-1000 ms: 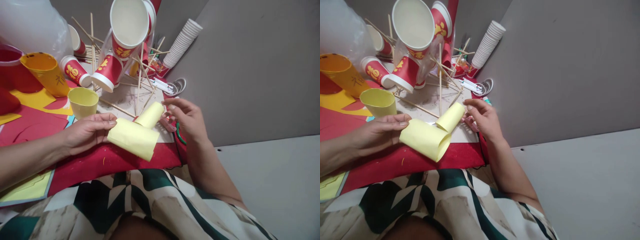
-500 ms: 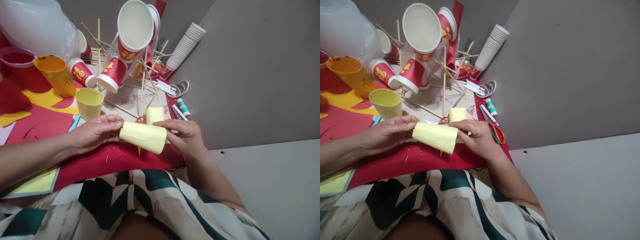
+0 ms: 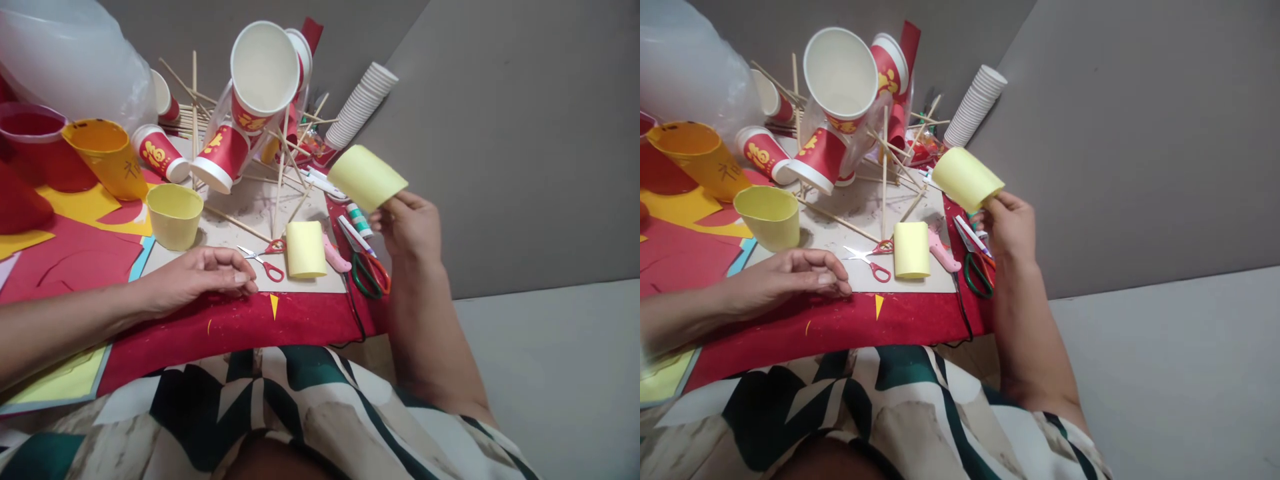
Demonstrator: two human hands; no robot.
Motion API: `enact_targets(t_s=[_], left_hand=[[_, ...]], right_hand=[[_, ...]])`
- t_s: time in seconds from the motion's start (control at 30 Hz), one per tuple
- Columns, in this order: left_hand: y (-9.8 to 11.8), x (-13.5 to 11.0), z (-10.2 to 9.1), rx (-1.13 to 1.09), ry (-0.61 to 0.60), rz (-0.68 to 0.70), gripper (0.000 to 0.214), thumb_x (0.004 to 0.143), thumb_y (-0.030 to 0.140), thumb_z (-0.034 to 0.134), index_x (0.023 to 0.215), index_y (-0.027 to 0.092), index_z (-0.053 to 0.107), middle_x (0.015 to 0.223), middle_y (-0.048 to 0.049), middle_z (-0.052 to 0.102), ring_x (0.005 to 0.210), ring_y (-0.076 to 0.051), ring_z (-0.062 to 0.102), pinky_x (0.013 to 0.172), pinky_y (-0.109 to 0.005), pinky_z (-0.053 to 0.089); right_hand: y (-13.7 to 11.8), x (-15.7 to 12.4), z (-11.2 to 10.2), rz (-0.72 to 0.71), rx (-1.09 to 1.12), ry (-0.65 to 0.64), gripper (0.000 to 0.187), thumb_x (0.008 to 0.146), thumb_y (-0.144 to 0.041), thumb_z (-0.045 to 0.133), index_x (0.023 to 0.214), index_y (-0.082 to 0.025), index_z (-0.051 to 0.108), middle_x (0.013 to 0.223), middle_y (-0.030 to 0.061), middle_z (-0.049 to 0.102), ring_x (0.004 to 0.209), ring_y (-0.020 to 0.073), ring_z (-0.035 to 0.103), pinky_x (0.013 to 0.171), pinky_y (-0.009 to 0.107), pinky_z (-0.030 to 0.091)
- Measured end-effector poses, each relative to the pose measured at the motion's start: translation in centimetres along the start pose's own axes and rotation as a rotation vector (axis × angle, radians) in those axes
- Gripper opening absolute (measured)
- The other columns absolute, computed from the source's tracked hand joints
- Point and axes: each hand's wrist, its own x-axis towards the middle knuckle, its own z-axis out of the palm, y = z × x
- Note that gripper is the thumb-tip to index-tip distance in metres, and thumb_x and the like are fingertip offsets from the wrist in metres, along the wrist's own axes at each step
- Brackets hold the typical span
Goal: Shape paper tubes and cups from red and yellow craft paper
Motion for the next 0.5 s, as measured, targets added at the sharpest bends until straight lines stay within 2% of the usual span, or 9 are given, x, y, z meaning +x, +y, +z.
enact_targets(t_s=[0.03,0.1,0.17,0.2,0.27,0.37,0.43,0.5], left_hand=[[-0.1,0.1,-0.1,0.024,-0.013,-0.003,0.024,0.084,0.040,0.078,0.094,0.018,0.073,0.099,-0.0107,0.079,0.090,-0.017,0.075,0.082,-0.020,0.057],[-0.1,0.2,-0.2,0.049,-0.022,-0.005,0.024,0.086,0.039,0.076,0.095,0.018,0.072,0.100,-0.0108,0.079,0.091,-0.016,0.075,0.082,-0.019,0.057],[0.1,0.2,-0.2,0.068,-0.016,0.002,0.024,0.087,0.040,0.075,0.096,0.018,0.071,0.100,-0.0102,0.079,0.091,-0.016,0.075,0.082,-0.020,0.057],[0.2,0.1,-0.2,0.093,-0.012,0.009,0.024,0.087,0.040,0.075,0.095,0.018,0.071,0.100,-0.0098,0.079,0.091,-0.016,0.075,0.081,-0.020,0.056],[0.6,-0.1,-0.1,0.174,0.003,0.042,0.024,0.087,0.040,0.074,0.095,0.018,0.070,0.097,-0.0086,0.079,0.088,-0.016,0.074,0.078,-0.020,0.056],[1.0,-0.6,0.4,0.343,0.028,0.112,0.025,0.089,0.041,0.071,0.094,0.017,0.069,0.093,-0.0064,0.078,0.084,-0.015,0.072,0.075,-0.022,0.056],[1.0,-0.8,0.7,0.448,0.032,0.166,0.024,0.091,0.041,0.069,0.093,0.017,0.069,0.091,-0.0049,0.076,0.082,-0.015,0.071,0.075,-0.022,0.056],[0.7,-1.0,1.0,0.581,0.023,0.244,0.020,0.092,0.037,0.066,0.092,0.017,0.069,0.090,-0.0036,0.075,0.082,-0.014,0.071,0.075,-0.023,0.056]], right_hand=[[0.4,1.5,-0.1,0.034,0.014,0.029,0.012,0.086,-0.027,0.075,0.077,-0.022,0.068,0.062,-0.0028,0.063,0.053,0.0120,0.059,0.040,0.021,0.045],[1.0,3.6,0.0,0.097,0.028,0.060,0.020,0.098,-0.036,0.065,0.101,-0.016,0.067,0.089,0.0028,0.069,0.072,0.0124,0.065,0.059,0.025,0.057],[1.4,4.4,0.4,0.132,0.032,0.089,0.019,0.098,-0.035,0.065,0.105,-0.017,0.065,0.095,0.0030,0.069,0.077,0.0128,0.066,0.062,0.026,0.058],[1.5,4.2,0.7,0.137,0.031,0.092,0.016,0.095,-0.033,0.068,0.102,-0.019,0.066,0.093,0.0017,0.069,0.076,0.0127,0.066,0.059,0.025,0.057],[1.3,2.6,1.1,0.128,0.018,0.063,0.015,0.085,-0.031,0.076,0.093,-0.024,0.067,0.087,-0.0009,0.071,0.069,0.0122,0.066,0.050,0.022,0.054],[0.3,-1.6,1.2,0.101,-0.042,-0.035,0.020,0.078,-0.039,0.080,0.081,-0.021,0.071,0.073,0.0007,0.072,0.054,0.0109,0.061,0.042,0.020,0.047],[-0.7,-4.8,0.9,0.068,-0.091,-0.071,0.021,0.078,-0.040,0.080,0.084,-0.021,0.074,0.065,-0.0006,0.070,0.049,0.0095,0.058,0.043,0.020,0.046],[-1.8,-7.9,0.4,0.040,-0.139,-0.101,0.027,0.078,-0.038,0.081,0.099,-0.022,0.076,0.057,-0.0034,0.066,0.045,0.0089,0.055,0.046,0.021,0.047]])
